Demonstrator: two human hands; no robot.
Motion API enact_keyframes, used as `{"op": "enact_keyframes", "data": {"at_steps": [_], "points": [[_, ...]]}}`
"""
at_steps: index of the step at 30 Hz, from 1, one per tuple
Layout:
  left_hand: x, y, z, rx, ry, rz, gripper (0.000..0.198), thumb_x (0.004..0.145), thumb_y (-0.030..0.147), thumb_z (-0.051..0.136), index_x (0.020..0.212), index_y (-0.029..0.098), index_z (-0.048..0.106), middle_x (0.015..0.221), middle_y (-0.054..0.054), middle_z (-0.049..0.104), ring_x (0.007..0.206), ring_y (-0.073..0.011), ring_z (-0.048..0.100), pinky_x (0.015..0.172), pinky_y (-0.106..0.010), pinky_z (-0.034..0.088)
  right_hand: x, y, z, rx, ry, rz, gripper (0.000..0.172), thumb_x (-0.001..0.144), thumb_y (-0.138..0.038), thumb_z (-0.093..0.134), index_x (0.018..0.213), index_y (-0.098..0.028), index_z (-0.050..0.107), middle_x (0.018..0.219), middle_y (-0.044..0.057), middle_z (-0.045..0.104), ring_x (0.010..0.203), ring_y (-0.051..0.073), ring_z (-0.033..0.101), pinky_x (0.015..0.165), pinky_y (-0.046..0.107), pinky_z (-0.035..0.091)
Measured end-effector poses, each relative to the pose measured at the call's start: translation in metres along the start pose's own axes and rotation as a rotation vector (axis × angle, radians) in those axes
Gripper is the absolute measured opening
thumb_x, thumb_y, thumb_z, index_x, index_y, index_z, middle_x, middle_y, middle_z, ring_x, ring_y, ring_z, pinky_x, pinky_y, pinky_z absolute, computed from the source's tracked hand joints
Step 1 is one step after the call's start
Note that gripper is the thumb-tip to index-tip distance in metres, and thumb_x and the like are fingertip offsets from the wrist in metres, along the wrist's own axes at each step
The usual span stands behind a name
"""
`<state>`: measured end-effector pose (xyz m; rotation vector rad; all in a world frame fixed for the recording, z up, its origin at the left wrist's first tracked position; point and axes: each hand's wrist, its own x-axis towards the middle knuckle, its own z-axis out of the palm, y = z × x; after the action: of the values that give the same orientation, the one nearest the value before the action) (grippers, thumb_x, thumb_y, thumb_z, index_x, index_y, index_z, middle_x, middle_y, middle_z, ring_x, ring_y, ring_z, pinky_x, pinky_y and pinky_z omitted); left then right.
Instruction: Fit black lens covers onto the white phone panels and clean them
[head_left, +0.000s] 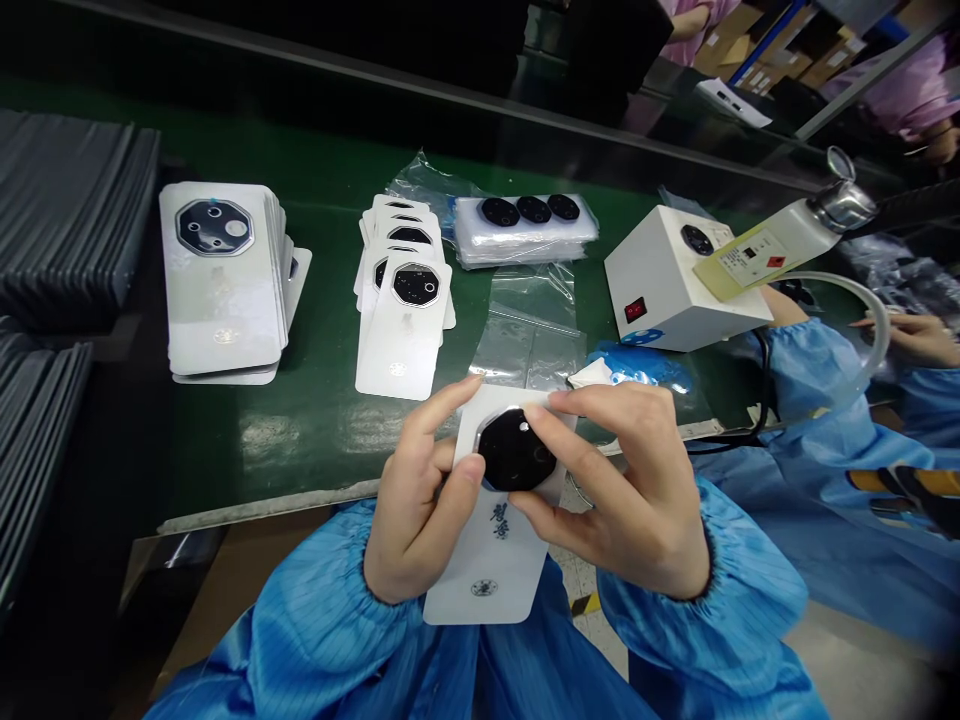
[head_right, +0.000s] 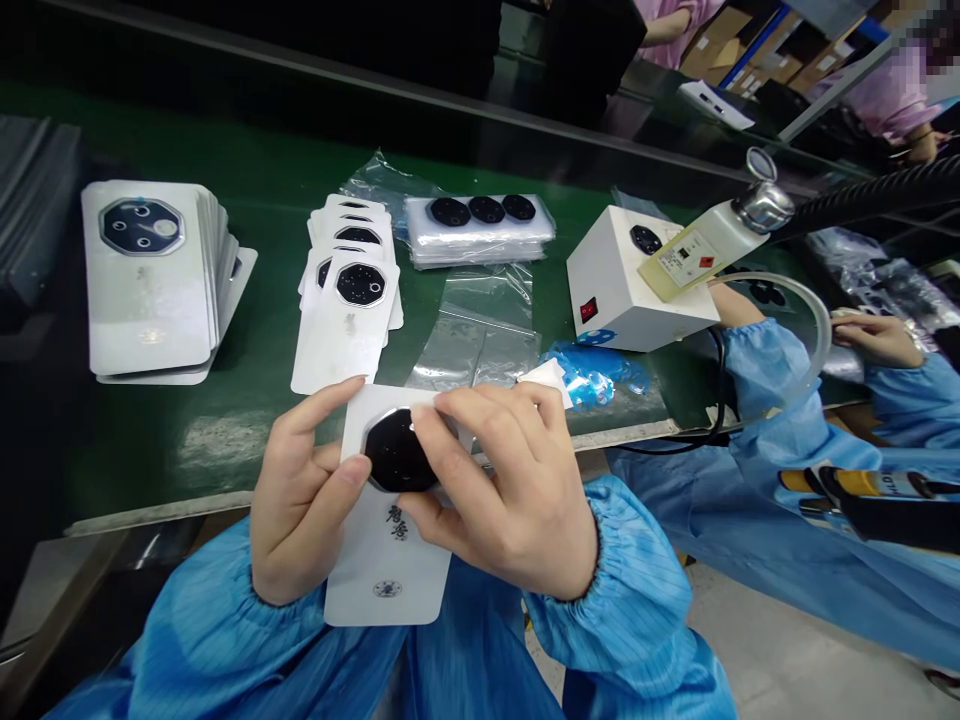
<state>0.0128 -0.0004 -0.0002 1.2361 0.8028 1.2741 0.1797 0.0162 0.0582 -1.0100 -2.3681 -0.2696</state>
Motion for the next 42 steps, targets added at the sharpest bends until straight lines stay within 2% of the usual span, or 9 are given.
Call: {"op": "enact_keyframes", "data": {"at_steps": [4,10,14,18,26,34,42], "points": [[0.001,0.001,0.001,-0.011,0.005,0.047,0.044,0.093,0.019,0.042,0.135,0.029,0.035,0.054,0.006,0.058,0.039,-0.0062,0.044,0.037,-0.018,0.032,0.0,-0.001,-0.001,0.0,0.004,0.0,0.037,0.077,-0.033,0.066,0.102,-0.007,0.061,0.098,0.015,0.06,0.089,0.025,0.059,0.072,0.043,0.048],[-0.002,0.003,0.001,-0.066,0.008,0.028,0.043,0.094,0.019,0.042,0.135,0.029,0.035,0.055,0.006,0.061,0.038,-0.0072,0.046,0.035,-0.018,0.034,0.0,-0.004,-0.003,0.0,0.013,-0.005,0.04,0.076,-0.034,0.068,0.103,-0.006,0.062,0.099,0.015,0.06,0.09,0.025,0.059,0.072,0.044,0.049],[-0.002,0.003,0.0,-0.063,-0.01,0.055,0.044,0.093,0.019,0.043,0.136,0.029,0.035,0.054,0.006,0.058,0.037,-0.0077,0.046,0.034,-0.019,0.035,-0.001,-0.004,-0.004,0.03,0.036,-0.004,0.04,0.073,-0.032,0.071,0.102,-0.006,0.062,0.104,0.016,0.059,0.104,0.03,0.057,0.082,0.048,0.05],[-0.001,0.003,0.0,-0.071,-0.012,0.06,0.045,0.093,0.02,0.042,0.136,0.031,0.034,0.055,0.006,0.058,0.037,-0.0088,0.047,0.033,-0.02,0.036,-0.002,-0.004,-0.007,0.098,-0.012,-0.01,0.044,0.074,-0.032,0.07,0.105,-0.003,0.06,0.11,0.019,0.058,0.111,0.03,0.055,0.089,0.048,0.051],[-0.002,0.011,0.003,-0.173,-0.05,0.007,0.045,0.093,0.02,0.042,0.135,0.033,0.033,0.065,0.004,0.064,0.042,-0.01,0.05,0.037,-0.021,0.038,0.0,-0.006,-0.013,0.126,-0.046,-0.002,0.046,0.077,-0.031,0.068,0.109,-0.001,0.057,0.113,0.021,0.057,0.112,0.03,0.054,0.089,0.046,0.054],[-0.004,0.02,0.007,-0.168,0.009,-0.095,0.044,0.092,0.023,0.045,0.132,0.037,0.035,0.063,0.005,0.064,0.044,-0.0128,0.053,0.038,-0.024,0.04,0.001,-0.008,-0.015,0.129,-0.068,0.02,0.041,0.08,-0.029,0.065,0.113,-0.006,0.055,0.116,0.02,0.056,0.115,0.029,0.053,0.089,0.049,0.054],[-0.006,0.029,0.011,-0.177,0.048,-0.125,0.044,0.092,0.018,0.044,0.131,0.038,0.038,0.066,0.005,0.063,0.042,-0.0072,0.047,0.037,-0.02,0.034,0.0,-0.007,-0.017,0.129,-0.07,0.002,0.048,0.077,-0.029,0.068,0.115,-0.001,0.055,0.118,0.02,0.055,0.116,0.03,0.052,0.095,0.047,0.051]]}}
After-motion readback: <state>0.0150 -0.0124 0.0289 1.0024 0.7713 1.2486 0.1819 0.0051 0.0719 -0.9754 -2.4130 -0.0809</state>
